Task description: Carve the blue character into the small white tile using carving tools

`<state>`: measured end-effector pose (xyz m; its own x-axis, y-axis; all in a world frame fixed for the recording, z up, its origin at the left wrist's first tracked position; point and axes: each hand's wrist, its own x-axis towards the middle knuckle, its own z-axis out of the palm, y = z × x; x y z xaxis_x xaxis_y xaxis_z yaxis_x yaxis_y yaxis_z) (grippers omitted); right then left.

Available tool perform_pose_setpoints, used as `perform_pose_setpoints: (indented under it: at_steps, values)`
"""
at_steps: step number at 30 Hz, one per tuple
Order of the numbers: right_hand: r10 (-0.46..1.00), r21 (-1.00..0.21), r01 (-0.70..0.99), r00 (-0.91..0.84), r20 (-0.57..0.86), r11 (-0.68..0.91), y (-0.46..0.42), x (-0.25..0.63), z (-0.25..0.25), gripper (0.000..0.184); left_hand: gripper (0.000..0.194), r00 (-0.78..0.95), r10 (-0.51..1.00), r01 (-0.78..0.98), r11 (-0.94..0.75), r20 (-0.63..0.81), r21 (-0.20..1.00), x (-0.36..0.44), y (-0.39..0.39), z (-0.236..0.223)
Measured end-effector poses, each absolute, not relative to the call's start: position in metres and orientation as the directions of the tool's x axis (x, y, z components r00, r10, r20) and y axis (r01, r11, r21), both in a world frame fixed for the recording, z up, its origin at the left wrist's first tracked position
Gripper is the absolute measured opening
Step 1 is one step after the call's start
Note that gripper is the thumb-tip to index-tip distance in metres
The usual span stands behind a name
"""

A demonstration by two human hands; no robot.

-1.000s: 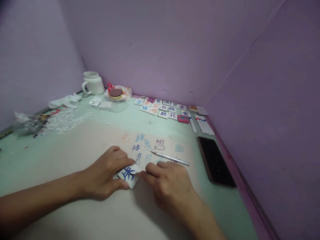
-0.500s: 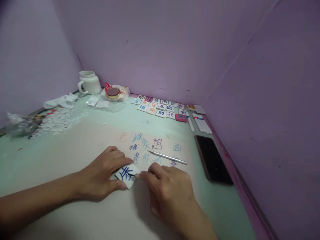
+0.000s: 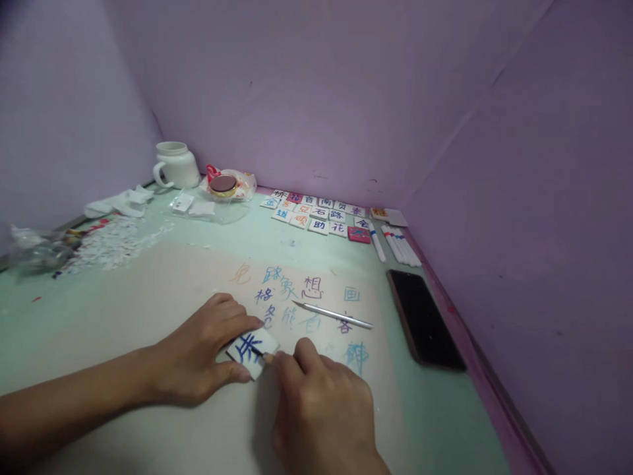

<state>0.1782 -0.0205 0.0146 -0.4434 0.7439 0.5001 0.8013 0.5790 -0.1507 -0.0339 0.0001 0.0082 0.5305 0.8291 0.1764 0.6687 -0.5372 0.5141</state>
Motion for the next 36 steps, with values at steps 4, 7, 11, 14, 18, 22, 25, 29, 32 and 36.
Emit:
perform_pose_setpoints:
  at_steps: [4, 7, 11, 14, 18, 22, 25, 29, 32, 36]
  values:
    - [0.686, -0.136, 0.766, -0.462, 0.563, 0.628, -0.017, 0.178, 0.012, 0.029, 0.037, 0.546, 0.820, 0.656, -0.545, 0.171, 0.521, -0.035, 0.000, 0.009]
    - [0.607, -0.086, 0.717, -0.513, 0.607, 0.692, -0.008, 0.182, 0.011, 0.030, 0.038, 0.550, 0.817, 0.657, -0.552, 0.174, 0.514, -0.035, 0.001, 0.009]
    - [0.525, -0.049, 0.608, -0.638, 0.563, 0.792, 0.007, 0.190, 0.014, 0.030, 0.034, 0.569, 0.814, 0.663, -0.538, 0.117, 0.520, -0.035, 0.002, 0.013]
    - [0.426, -0.022, 0.488, -0.739, 0.522, 0.873, 0.018, 0.196, 0.020, 0.028, 0.032, 0.584, 0.807, 0.665, -0.538, 0.090, 0.518, -0.035, 0.003, 0.016]
    - [0.382, -0.106, 0.381, -0.785, 0.487, 0.919, 0.026, 0.203, 0.028, 0.029, 0.034, 0.595, 0.800, 0.668, -0.548, 0.081, 0.504, -0.036, 0.003, 0.017]
    - [0.467, -0.310, 0.352, -0.717, 0.517, 0.883, 0.025, 0.209, 0.032, 0.027, 0.038, 0.586, 0.806, 0.674, -0.543, 0.086, 0.500, -0.035, 0.004, 0.013]
    - [0.547, -0.331, 0.436, -0.654, 0.522, 0.837, 0.020, 0.210, 0.033, 0.023, 0.045, 0.552, 0.825, 0.690, -0.535, 0.124, 0.487, -0.035, 0.003, 0.010]
    - [0.626, -0.314, 0.544, -0.627, 0.464, 0.778, 0.013, 0.208, 0.034, 0.023, 0.047, 0.484, 0.861, 0.739, -0.497, 0.155, 0.454, -0.036, 0.001, 0.009]
    - [0.657, -0.278, 0.602, -0.617, 0.433, 0.748, 0.007, 0.207, 0.035, 0.024, 0.045, 0.467, 0.859, 0.745, -0.510, 0.209, 0.431, -0.037, -0.003, 0.012]
    - [0.667, -0.243, 0.635, -0.606, 0.433, 0.734, 0.001, 0.204, 0.035, 0.024, 0.038, 0.516, 0.826, 0.704, -0.560, 0.226, 0.437, -0.038, -0.008, 0.016]
